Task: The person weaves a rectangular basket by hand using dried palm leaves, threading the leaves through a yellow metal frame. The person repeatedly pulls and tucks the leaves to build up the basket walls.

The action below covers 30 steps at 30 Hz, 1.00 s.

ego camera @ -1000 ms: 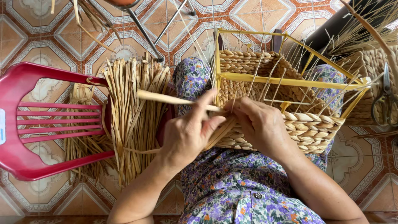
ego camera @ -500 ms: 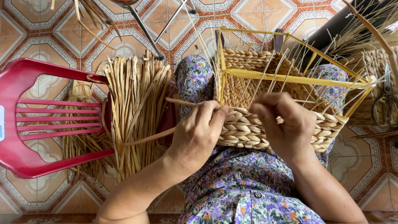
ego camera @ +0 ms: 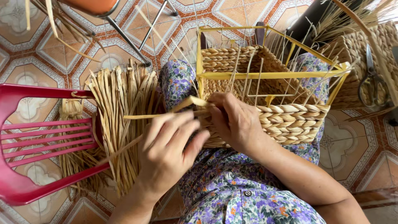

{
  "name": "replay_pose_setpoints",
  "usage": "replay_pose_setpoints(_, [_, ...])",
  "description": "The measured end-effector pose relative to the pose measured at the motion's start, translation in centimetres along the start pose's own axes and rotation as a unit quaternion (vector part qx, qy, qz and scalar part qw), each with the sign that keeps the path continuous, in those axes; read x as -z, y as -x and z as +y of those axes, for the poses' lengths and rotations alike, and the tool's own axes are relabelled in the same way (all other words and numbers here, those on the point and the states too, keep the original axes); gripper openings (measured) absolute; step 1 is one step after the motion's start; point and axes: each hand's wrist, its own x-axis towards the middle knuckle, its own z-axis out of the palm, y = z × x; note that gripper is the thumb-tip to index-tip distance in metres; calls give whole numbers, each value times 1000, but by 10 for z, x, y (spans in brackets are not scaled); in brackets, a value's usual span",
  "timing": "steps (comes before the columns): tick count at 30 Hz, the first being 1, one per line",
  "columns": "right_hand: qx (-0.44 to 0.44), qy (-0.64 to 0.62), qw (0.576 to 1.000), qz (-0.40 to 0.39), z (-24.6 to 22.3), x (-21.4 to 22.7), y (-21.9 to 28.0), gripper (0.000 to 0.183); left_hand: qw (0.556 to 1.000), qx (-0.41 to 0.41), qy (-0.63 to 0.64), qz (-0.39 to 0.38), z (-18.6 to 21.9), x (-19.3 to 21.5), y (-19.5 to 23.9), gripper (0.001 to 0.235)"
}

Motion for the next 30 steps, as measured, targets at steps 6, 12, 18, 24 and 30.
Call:
replay_pose_setpoints(6, [18, 19, 999, 42, 3, -7, 2, 17, 985, 134, -15, -104, -14, -31, 0, 32])
replay_pose_setpoints(12, [6, 52, 998, 47, 5, -11, 4, 10, 985, 85, -115, 92, 4, -11, -14, 45])
replay_pose_setpoints(18, [1, 38, 997, 68, 5, -15, 3, 11, 995, 75, 27, 60, -17, -40, 0, 31])
replay_pose_setpoints(24, [-3, 18, 998, 53, 9, -16, 6, 14, 948, 151, 245, -135, -30, -62, 28, 13])
replay_pose_setpoints(30, [-15, 80, 997, -2, 19, -26, 5, 13, 857, 240, 455, -19, -44, -81, 23, 24])
